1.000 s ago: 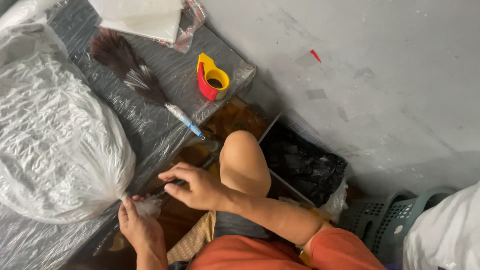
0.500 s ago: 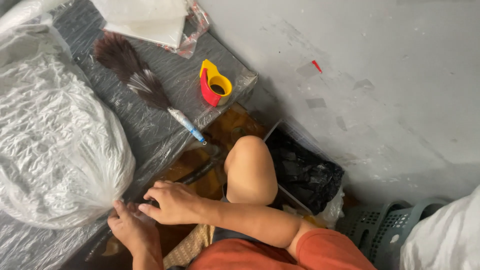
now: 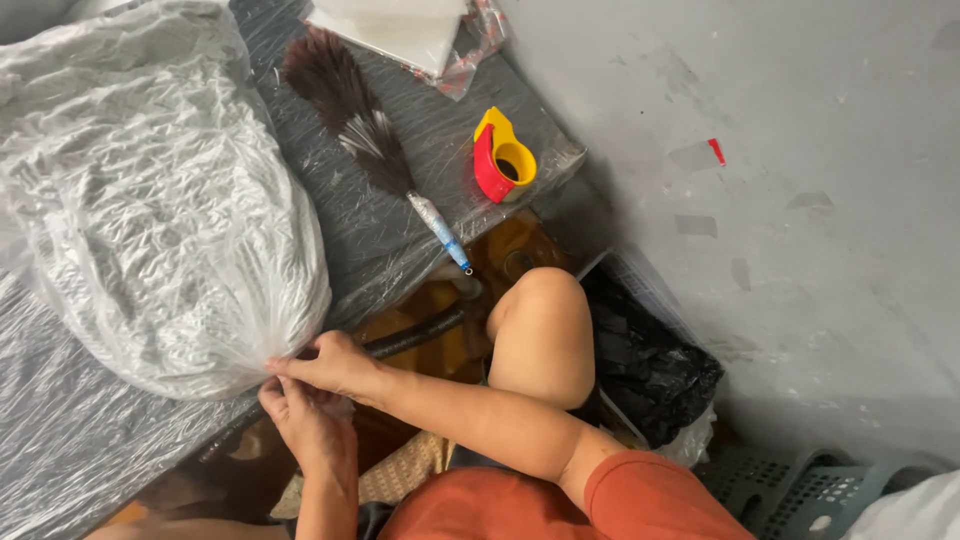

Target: Compressing a pillow inside a plastic bag using a vacuum cleaner and then folding and taping the bag for storage or shipping.

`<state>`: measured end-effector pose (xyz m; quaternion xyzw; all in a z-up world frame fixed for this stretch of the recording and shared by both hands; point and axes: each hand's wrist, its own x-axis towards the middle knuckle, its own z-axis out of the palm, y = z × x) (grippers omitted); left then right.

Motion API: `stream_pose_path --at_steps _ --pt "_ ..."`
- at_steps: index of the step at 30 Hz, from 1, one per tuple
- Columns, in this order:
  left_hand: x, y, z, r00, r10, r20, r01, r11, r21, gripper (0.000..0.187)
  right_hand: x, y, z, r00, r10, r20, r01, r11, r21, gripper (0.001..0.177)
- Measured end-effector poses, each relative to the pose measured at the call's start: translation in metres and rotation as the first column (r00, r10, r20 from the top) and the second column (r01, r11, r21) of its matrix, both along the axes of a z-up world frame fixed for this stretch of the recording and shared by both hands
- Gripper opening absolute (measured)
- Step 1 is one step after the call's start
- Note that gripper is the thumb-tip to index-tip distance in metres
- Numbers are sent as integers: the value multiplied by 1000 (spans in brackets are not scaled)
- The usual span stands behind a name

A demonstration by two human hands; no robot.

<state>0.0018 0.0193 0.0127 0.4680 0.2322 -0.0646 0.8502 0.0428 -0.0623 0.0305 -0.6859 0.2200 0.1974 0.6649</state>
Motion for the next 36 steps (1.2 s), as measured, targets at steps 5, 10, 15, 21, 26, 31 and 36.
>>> stream_pose_path --at_steps 5,10,15,21,26,31,36 --pt "-1 3 -7 997 -17 72 4 984 178 40 4 11 7 986 -151 -65 161 968 195 26" --pt "-5 14 -15 991 30 134 -68 953 294 47 5 21 0 974 -221 -50 226 955 191 25" --pt "-4 19 -8 998 33 58 -46 967 252 45 3 22 8 985 -169 28 163 974 156 26" --pt "-1 23 0 999 19 35 -29 939 341 38 2 10 3 989 120 83 -115 991 -71 41" --pt "-3 9 -18 976 172 137 -215 872 440 29 5 -17 15 909 410 -80 -405 817 -410 48" --pt "-9 7 -29 975 165 151 -216 870 443 33 16 -88 66 913 379 151 -254 817 -517 35" --pt "-4 6 -40 977 180 111 -205 934 294 26 57 -239 44 883 289 371 231 419 -878 35"
